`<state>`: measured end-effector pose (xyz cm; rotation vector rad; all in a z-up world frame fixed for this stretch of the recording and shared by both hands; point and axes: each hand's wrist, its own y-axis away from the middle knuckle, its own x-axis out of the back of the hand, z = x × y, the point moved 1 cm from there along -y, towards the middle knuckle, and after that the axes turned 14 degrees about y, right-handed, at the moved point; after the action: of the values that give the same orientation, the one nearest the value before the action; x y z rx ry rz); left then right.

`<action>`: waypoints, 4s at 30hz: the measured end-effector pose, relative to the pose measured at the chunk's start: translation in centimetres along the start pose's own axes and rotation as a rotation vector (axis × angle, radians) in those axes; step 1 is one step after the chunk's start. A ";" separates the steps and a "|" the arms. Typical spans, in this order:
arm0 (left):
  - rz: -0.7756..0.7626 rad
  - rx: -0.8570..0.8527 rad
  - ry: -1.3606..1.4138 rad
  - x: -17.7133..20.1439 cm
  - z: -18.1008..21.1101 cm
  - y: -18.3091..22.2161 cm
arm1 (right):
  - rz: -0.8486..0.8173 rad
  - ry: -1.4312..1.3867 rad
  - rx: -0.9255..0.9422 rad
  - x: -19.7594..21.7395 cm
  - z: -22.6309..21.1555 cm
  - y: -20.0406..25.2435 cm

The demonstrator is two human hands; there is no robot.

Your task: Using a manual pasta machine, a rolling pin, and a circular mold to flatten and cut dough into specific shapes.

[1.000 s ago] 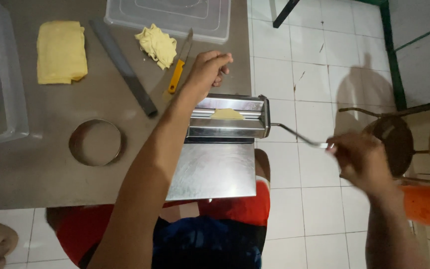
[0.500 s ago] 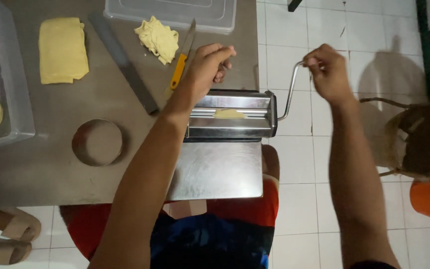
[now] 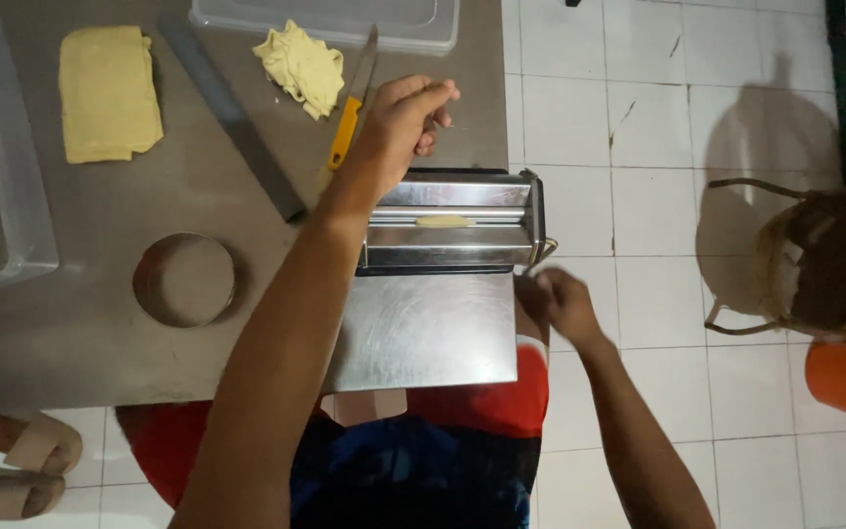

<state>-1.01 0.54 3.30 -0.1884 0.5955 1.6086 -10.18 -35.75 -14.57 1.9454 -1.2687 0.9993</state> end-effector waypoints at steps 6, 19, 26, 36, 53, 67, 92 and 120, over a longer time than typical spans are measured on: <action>0.006 -0.004 0.020 0.1 -0.3 -0.3 | -0.143 0.062 -0.050 8.8 -8.0 8.9; -0.001 0.005 0.028 0.0 -0.4 -0.4 | 0.288 0.319 0.380 23.6 -14.1 -0.2; -0.034 -0.058 0.015 0.2 -0.4 -0.3 | 0.347 0.185 0.556 19.2 -7.5 -14.8; -0.014 0.010 -0.055 -0.6 -0.1 -0.5 | 0.072 -0.137 0.243 2.0 1.1 -13.3; 0.362 -0.535 -0.087 -0.1 -2.9 16.8 | 0.235 -0.787 -0.367 2.7 -22.2 5.9; 0.535 -0.141 0.307 6.5 -17.2 26.2 | 0.121 -1.137 -0.769 -6.2 -21.0 -3.6; 0.362 0.431 0.905 0.7 -18.5 16.5 | 0.498 -1.360 -0.062 -3.9 -24.5 13.0; 0.259 0.403 0.911 -5.8 -13.2 30.7 | -0.459 -1.993 -0.189 -0.5 -16.0 11.3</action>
<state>-32.78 -11.39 2.86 -0.5691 1.6810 1.5582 -24.99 -26.74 -5.48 2.5734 -1.3126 -1.7251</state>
